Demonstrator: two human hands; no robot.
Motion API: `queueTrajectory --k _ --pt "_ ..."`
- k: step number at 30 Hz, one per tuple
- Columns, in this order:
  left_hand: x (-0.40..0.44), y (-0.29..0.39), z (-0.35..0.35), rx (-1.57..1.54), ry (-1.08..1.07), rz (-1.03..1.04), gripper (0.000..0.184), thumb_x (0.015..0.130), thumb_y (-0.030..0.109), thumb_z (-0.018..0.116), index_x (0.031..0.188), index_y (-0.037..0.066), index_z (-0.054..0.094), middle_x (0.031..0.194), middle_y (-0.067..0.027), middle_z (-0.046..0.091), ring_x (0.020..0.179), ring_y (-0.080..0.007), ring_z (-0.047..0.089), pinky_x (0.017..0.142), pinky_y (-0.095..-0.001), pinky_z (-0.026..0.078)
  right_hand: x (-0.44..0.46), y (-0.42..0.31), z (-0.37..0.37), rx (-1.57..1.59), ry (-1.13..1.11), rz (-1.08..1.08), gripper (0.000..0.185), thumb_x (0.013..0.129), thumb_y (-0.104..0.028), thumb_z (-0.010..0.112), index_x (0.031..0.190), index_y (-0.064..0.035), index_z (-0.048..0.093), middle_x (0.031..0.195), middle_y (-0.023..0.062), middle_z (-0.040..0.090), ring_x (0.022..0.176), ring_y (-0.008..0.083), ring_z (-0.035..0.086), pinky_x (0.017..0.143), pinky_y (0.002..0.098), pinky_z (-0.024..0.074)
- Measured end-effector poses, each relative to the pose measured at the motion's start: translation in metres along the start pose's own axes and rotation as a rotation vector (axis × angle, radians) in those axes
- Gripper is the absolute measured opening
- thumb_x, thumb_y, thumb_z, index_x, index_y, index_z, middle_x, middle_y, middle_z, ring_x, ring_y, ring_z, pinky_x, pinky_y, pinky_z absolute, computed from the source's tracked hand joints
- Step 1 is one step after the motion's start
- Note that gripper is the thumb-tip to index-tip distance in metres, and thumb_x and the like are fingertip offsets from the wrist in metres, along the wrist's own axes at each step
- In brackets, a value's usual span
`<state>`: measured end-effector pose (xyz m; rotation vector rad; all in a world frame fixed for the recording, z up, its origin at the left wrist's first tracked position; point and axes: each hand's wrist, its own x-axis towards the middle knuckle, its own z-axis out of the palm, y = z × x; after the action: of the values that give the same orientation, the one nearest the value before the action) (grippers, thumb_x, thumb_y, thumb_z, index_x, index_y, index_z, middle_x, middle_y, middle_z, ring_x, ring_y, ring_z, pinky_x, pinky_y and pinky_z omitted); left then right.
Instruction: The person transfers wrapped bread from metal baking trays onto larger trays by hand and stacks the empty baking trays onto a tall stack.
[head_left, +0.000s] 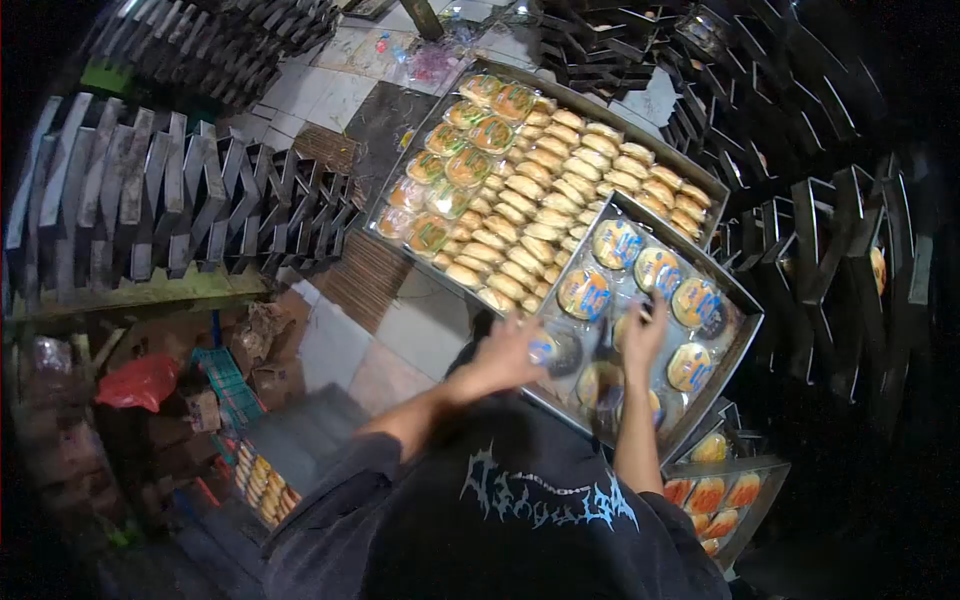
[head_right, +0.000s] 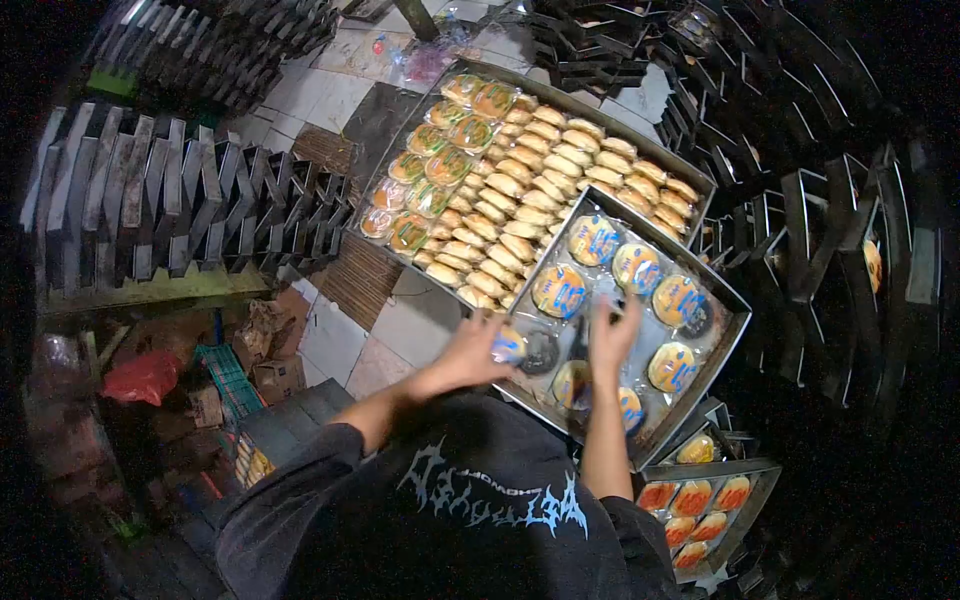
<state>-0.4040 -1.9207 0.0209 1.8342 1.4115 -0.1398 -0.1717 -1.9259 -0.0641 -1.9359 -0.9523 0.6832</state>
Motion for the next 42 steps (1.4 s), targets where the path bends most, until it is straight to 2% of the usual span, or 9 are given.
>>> queueTrajectory --k 5,9,15,17,20,31,37,40,42 --pt "0.076 -0.114 -0.068 0.172 0.607 -0.102 0.059 0.069 0.026 0.071 0.118 0.005 0.046 0.126 -0.0238 0.04 0.114 -0.0435 0.041 0.093 -0.0509 0.038 -0.012 -0.029 0.115 -0.654 -0.1 0.019 0.073 0.075 -0.033 0.07 0.137 -0.0103 0.037 0.132 0.0344 0.032 0.115 0.0517 0.038 0.096 0.0505 0.035" --pt "0.143 -0.186 -0.045 0.303 0.49 -0.048 0.058 0.069 0.027 0.071 0.117 0.007 0.047 0.128 -0.0217 0.039 0.116 -0.0405 0.039 0.091 -0.0539 0.036 0.006 -0.056 0.14 -0.817 -0.081 0.23 0.076 0.072 -0.034 0.071 0.136 -0.0141 0.037 0.137 0.0334 0.025 0.114 0.0535 0.037 0.095 0.0529 0.0347" --pt "0.16 -0.224 -0.059 0.309 0.332 0.007 0.061 0.069 0.03 0.072 0.12 0.011 0.045 0.132 -0.0204 0.037 0.116 -0.0375 0.038 0.091 -0.0498 0.031 -0.008 -0.085 0.091 -0.265 -0.042 0.308 0.075 0.068 -0.013 0.072 0.133 -0.0021 0.038 0.125 0.0218 0.047 0.113 0.0285 0.049 0.094 0.0383 0.0412" --pt "0.153 -0.223 -0.069 0.301 0.299 -0.038 0.067 0.069 0.031 0.072 0.126 0.011 0.043 0.135 -0.0199 0.034 0.119 -0.0378 0.035 0.092 -0.0503 0.03 -0.007 -0.141 0.097 0.172 -0.028 0.672 0.068 0.072 -0.01 0.068 0.133 -0.0013 0.039 0.128 0.0176 0.047 0.112 0.0238 0.049 0.094 0.0336 0.0415" --pt "0.158 -0.229 -0.068 0.271 0.257 -0.078 0.069 0.072 0.033 0.071 0.131 0.012 0.04 0.138 -0.0187 0.031 0.124 -0.037 0.032 0.095 -0.051 0.028 0.027 -0.151 0.185 -0.192 -0.102 0.135 0.06 0.074 -0.015 0.068 0.127 0.0004 0.045 0.12 0.0184 0.051 0.112 0.0286 0.048 0.097 0.0376 0.0386" --pt "0.146 -0.253 -0.148 -0.069 0.636 0.141 0.035 0.081 0.008 0.058 0.114 0.001 0.05 0.113 -0.019 0.051 0.106 -0.0368 0.046 0.093 -0.0458 0.034 0.048 -0.135 0.415 -0.502 -0.07 0.274 0.058 0.07 -0.025 0.069 0.122 -0.0092 0.05 0.134 0.0238 0.033 0.116 0.0462 0.034 0.097 0.0531 0.0314" --pt "0.234 -0.205 -0.128 0.449 0.314 0.338 0.028 0.078 0.01 0.055 0.105 0.001 0.058 0.092 -0.0167 0.057 0.091 -0.0325 0.053 0.077 -0.0439 0.042 0.042 -0.12 0.275 0.191 -0.193 0.032 0.044 0.08 -0.007 0.053 0.123 -0.0025 0.05 0.129 0.0195 0.049 0.125 0.0351 0.04 0.105 0.0393 0.0311" --pt "0.221 -0.167 -0.125 0.648 0.477 0.301 0.03 0.075 0.009 0.057 0.104 0.001 0.059 0.092 -0.017 0.058 0.09 -0.0322 0.053 0.077 -0.0439 0.042 0.004 -0.101 0.14 -0.198 0.067 -0.222 0.029 0.08 -0.002 0.054 0.109 0.0006 0.056 0.113 0.017 0.057 0.114 0.0333 0.049 0.099 0.0423 0.0354" --pt "0.208 -0.109 -0.109 0.526 0.423 0.33 0.03 0.077 0.009 0.055 0.106 0.001 0.059 0.094 -0.0182 0.057 0.09 -0.0306 0.054 0.077 -0.0444 0.042 -0.016 -0.06 0.055 -0.372 0.241 -0.036 0.034 0.078 -0.008 0.062 0.11 0.0001 0.056 0.111 0.0195 0.056 0.11 0.0353 0.049 0.096 0.043 0.0361"
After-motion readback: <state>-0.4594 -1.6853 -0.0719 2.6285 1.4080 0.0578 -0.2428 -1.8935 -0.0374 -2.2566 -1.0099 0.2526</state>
